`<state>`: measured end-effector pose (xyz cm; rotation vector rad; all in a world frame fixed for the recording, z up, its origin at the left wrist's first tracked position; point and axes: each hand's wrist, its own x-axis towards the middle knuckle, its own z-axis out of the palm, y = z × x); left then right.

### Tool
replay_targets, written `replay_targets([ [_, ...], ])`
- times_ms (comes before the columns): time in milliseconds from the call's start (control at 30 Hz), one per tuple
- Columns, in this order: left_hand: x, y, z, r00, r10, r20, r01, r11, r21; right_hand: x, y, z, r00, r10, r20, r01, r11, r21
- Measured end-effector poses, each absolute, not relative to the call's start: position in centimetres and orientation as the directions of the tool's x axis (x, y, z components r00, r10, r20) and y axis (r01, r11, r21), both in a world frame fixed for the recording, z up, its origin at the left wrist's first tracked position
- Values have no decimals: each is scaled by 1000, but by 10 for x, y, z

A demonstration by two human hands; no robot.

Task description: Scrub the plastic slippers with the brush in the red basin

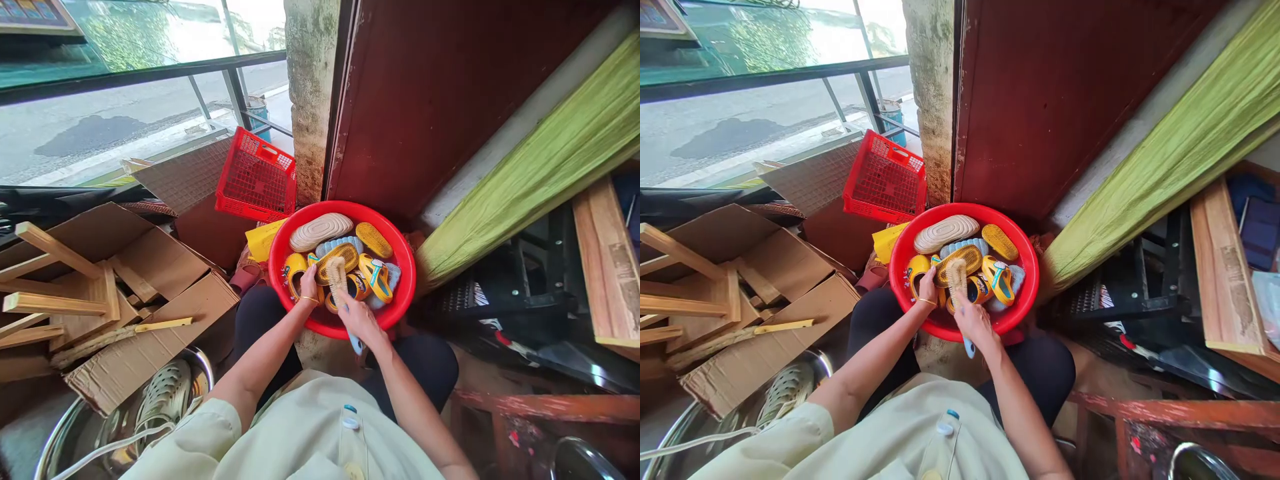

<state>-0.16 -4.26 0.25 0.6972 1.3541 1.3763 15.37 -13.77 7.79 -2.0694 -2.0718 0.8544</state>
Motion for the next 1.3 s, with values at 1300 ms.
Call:
replay_targets([
  [1300, -36, -59, 18, -375, 691, -618, -378, 494, 783, 209, -141, 56, 103, 918, -382, 932, -224, -285],
])
